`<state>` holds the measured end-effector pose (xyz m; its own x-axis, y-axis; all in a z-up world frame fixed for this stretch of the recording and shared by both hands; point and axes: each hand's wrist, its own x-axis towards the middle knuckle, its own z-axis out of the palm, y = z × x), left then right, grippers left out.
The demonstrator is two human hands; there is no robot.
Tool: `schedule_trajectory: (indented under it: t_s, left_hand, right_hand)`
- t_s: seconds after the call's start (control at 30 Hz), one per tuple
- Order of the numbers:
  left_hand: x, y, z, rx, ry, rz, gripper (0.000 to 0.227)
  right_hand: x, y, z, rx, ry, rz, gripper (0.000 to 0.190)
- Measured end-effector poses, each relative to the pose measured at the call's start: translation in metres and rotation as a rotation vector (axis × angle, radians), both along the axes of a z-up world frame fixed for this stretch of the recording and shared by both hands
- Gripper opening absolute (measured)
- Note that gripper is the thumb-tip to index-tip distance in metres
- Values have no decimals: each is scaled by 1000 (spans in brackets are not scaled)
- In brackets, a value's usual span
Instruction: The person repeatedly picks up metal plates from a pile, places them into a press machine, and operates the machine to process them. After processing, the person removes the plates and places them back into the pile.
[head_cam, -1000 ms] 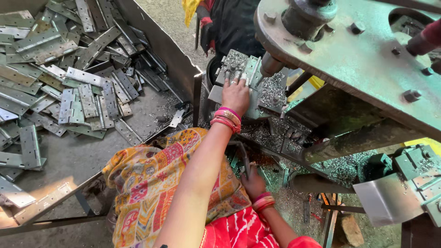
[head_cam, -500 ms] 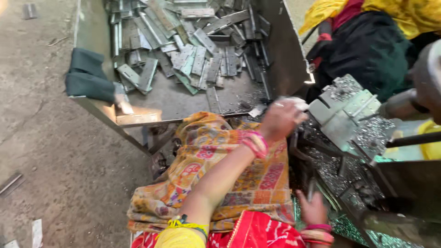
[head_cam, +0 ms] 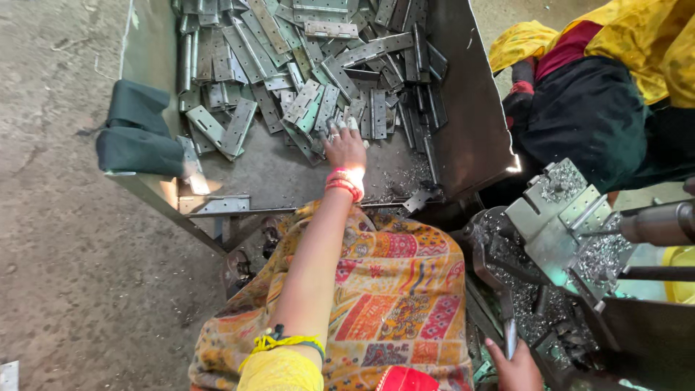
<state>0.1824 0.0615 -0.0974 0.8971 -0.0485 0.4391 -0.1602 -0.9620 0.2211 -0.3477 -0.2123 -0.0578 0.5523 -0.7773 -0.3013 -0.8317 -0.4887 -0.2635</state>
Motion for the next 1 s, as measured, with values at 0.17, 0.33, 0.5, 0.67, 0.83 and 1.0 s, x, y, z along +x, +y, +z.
schedule_trajectory:
  t_s: [0.17,0.33,0.5,0.67,0.83,1.0]
  left_hand:
    - [27,-7,-20,-84,-36,9,25]
    - [20,-9,-34,-180,-90,-48,7]
    - [-9,8,-36,-248,60,-143,5]
    - [-45,29,9,-316,-43,-223,26]
    - [-99,-7,88,-320,-166,-436,15]
    - [-173,-72,149,-249,-296,-731,18]
  right_hand:
    - [-5,-11,-7,-29,98,2,78]
    - [-11,-12,-8,-31,21,-1,78]
    - [-17,-1,-5,-45,136,-60,73]
    - [-4,27,8,-3,97,-56,61]
    - [5,50,23,22,-46,-54,54]
    - [18,59,35,46,-65,-51,58]
